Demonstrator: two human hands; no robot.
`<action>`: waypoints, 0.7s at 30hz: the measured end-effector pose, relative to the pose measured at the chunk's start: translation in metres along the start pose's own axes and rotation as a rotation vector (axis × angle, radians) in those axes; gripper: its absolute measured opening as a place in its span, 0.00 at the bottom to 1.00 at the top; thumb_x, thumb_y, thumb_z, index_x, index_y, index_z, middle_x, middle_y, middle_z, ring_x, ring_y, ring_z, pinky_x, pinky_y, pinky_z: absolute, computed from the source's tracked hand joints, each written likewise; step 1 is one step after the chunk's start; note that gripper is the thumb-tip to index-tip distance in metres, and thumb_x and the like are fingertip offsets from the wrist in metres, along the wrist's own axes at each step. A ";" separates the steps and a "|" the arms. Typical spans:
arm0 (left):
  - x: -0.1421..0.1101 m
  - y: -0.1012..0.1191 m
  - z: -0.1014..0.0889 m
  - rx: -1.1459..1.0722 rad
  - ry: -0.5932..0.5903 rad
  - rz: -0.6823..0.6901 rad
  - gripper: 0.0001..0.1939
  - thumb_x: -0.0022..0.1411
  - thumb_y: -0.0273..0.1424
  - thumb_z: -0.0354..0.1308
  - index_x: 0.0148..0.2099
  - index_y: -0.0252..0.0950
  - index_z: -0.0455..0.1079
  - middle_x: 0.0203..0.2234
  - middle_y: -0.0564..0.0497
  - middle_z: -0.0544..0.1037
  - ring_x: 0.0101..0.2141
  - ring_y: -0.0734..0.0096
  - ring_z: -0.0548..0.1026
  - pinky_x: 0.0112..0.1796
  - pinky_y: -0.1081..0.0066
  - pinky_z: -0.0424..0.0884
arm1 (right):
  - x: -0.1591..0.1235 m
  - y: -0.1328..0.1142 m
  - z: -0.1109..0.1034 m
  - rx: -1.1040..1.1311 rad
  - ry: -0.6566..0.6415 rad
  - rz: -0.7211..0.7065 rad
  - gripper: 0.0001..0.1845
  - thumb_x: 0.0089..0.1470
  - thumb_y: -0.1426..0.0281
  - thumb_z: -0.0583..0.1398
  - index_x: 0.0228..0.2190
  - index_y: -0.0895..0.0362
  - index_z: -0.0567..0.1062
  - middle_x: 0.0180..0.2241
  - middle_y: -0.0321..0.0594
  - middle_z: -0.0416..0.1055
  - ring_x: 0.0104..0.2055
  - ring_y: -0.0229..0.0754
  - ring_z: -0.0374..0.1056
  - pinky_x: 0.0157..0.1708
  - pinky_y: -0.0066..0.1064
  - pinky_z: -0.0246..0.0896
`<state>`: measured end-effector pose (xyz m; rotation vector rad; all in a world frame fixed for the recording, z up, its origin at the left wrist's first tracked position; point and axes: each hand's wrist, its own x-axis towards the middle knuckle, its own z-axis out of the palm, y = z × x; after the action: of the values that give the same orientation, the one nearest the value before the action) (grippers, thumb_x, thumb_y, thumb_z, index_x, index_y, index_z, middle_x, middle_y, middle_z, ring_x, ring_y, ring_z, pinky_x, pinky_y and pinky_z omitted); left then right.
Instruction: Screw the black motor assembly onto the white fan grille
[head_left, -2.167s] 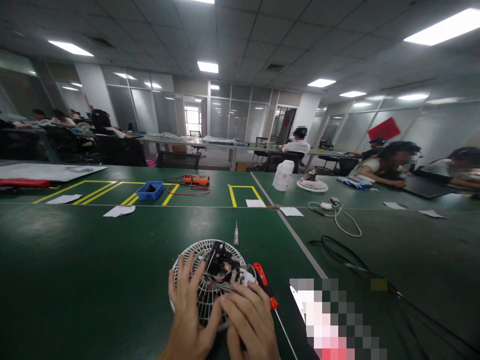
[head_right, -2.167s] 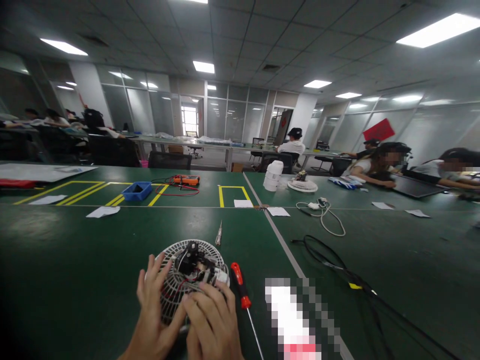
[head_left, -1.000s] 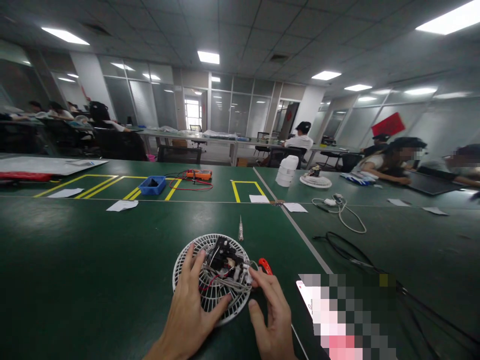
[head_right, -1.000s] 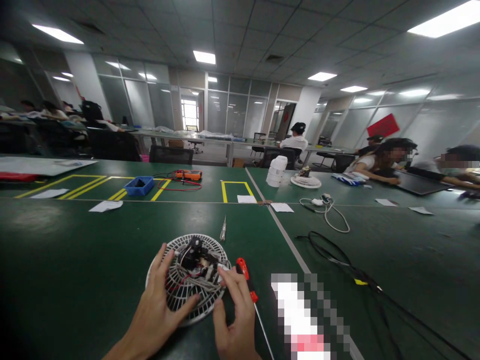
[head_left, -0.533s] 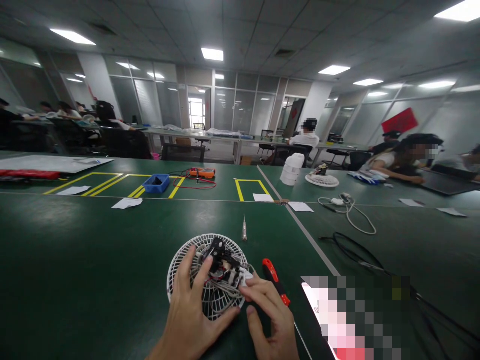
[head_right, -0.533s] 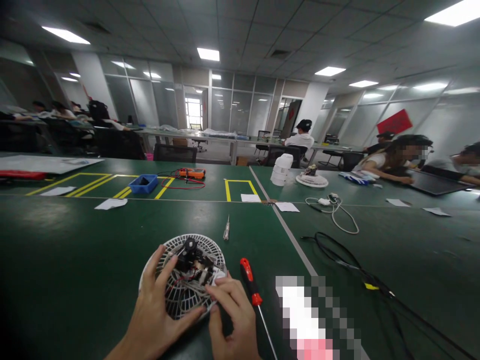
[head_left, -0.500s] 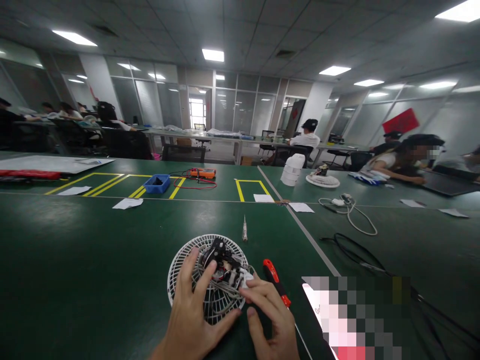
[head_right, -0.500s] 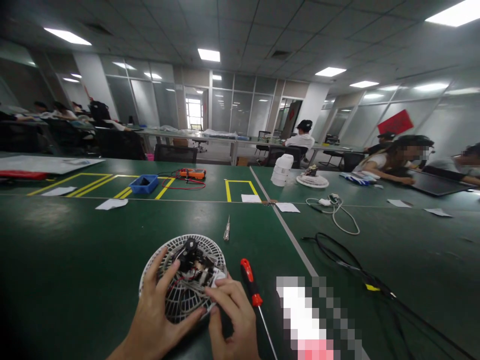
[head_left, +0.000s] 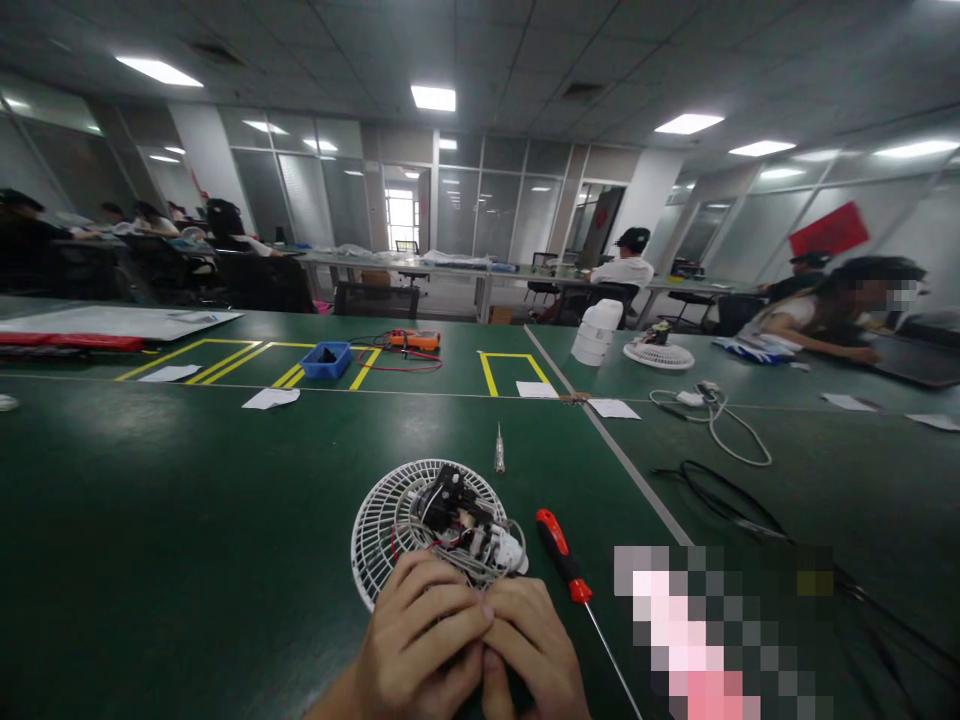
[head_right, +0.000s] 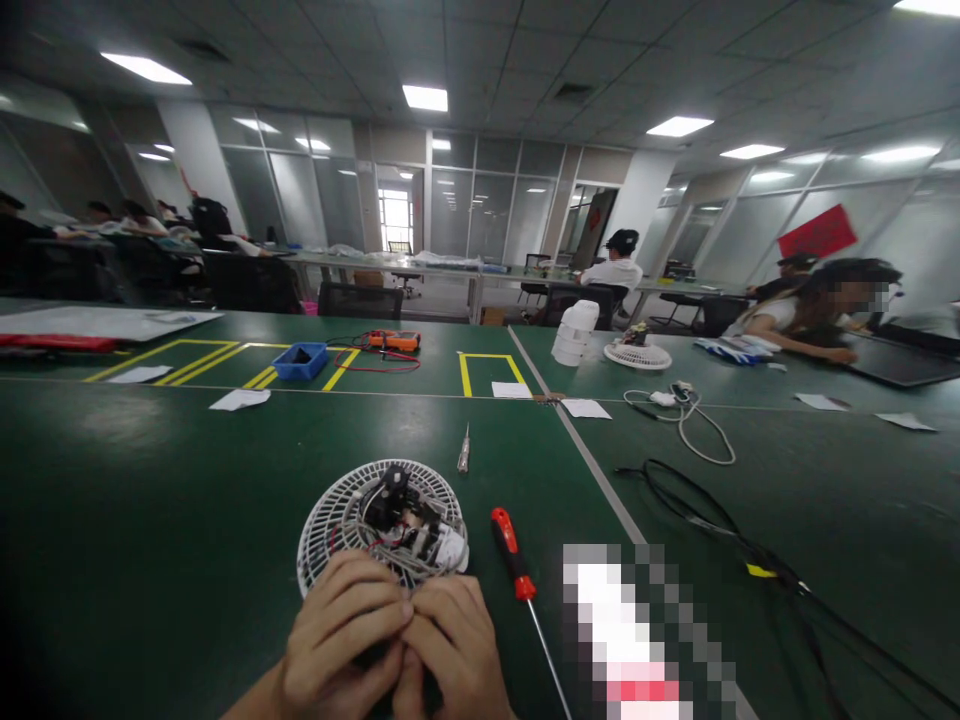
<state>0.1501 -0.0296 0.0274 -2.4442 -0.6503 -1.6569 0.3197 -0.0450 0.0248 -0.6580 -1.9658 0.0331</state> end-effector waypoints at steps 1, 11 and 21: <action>0.001 0.001 0.000 -0.015 0.010 -0.016 0.15 0.56 0.18 0.60 0.46 0.33 0.73 0.33 0.48 0.82 0.36 0.67 0.77 0.41 0.62 0.74 | 0.000 0.000 0.000 0.004 -0.009 -0.004 0.17 0.51 0.81 0.52 0.40 0.55 0.73 0.33 0.42 0.74 0.34 0.45 0.71 0.32 0.37 0.67; -0.006 -0.002 0.003 -0.022 -0.006 -0.069 0.15 0.57 0.20 0.60 0.47 0.34 0.73 0.34 0.48 0.81 0.37 0.66 0.76 0.41 0.63 0.74 | 0.001 -0.002 0.001 0.073 -0.036 0.037 0.20 0.52 0.82 0.52 0.43 0.55 0.73 0.34 0.43 0.74 0.34 0.45 0.70 0.31 0.37 0.67; -0.008 -0.006 0.001 -0.030 -0.018 -0.116 0.11 0.60 0.25 0.61 0.46 0.34 0.73 0.33 0.46 0.80 0.37 0.64 0.76 0.40 0.63 0.74 | -0.002 -0.002 0.002 0.125 -0.130 0.071 0.23 0.57 0.81 0.50 0.50 0.54 0.73 0.37 0.45 0.74 0.38 0.47 0.72 0.36 0.39 0.71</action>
<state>0.1455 -0.0258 0.0190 -2.4896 -0.7893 -1.6989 0.3179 -0.0473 0.0234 -0.6565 -2.0455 0.2460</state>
